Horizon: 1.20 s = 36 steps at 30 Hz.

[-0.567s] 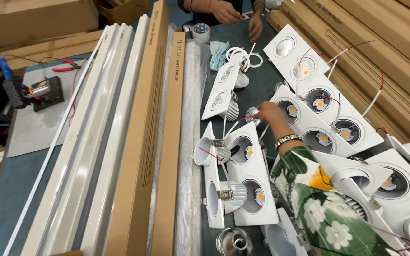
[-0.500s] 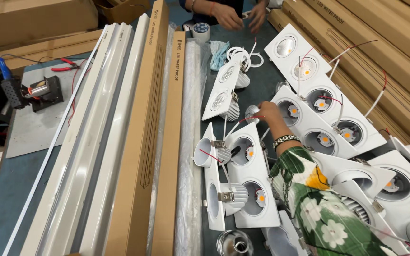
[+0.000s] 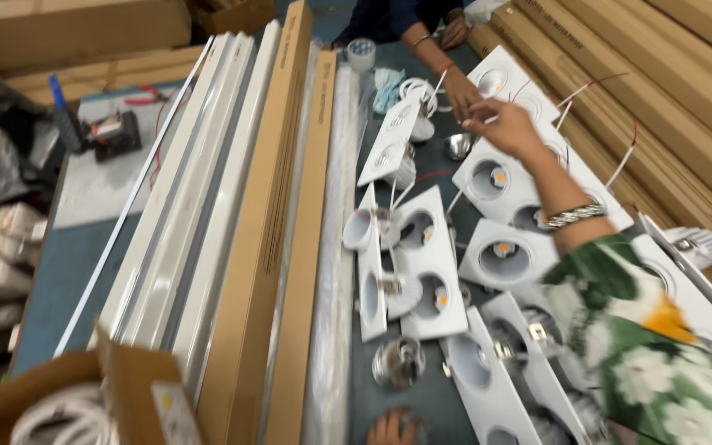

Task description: The person repeatedly picks up small clear plastic lens covers and places them into recessed LED light fixtures arranged on a workbench. The person handles the covers one at a time, fitting each into a fixture and then moving to the next.

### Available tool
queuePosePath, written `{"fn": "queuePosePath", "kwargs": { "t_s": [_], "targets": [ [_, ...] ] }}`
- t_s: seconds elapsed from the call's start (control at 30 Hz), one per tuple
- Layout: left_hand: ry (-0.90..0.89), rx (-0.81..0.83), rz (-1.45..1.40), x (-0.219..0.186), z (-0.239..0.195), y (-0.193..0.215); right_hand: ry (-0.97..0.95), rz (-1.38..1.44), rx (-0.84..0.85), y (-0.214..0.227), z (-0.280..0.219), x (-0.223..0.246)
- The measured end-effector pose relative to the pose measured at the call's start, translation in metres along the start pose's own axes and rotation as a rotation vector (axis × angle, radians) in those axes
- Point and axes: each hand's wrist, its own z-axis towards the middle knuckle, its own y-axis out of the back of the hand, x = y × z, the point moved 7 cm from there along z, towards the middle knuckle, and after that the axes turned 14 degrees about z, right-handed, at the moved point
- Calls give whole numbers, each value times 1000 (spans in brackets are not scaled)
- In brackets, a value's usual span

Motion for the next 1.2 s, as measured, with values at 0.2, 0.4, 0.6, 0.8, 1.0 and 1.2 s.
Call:
{"fn": "queuePosePath", "kwargs": {
  "t_s": [0.2,0.4,0.6,0.8,1.0,1.2],
  "targets": [
    [-93,383,-166,-4,-34,25,-12,407,398,7,-181,131],
    [160,392,-258,10,-27,46,-43,63,633,-14,-380,167],
    [538,398,-668,44,-40,26,-149,334,513,-55,-464,161],
    [816,475,-1625,29,-50,39,118,7,349,-123,-395,150],
    [425,358,-2165,-9,-43,131,-124,-16,509,-176,-379,108],
    [287,337,-2267,-22,-45,167,-174,330,349,-155,-371,93]
  ]
}}
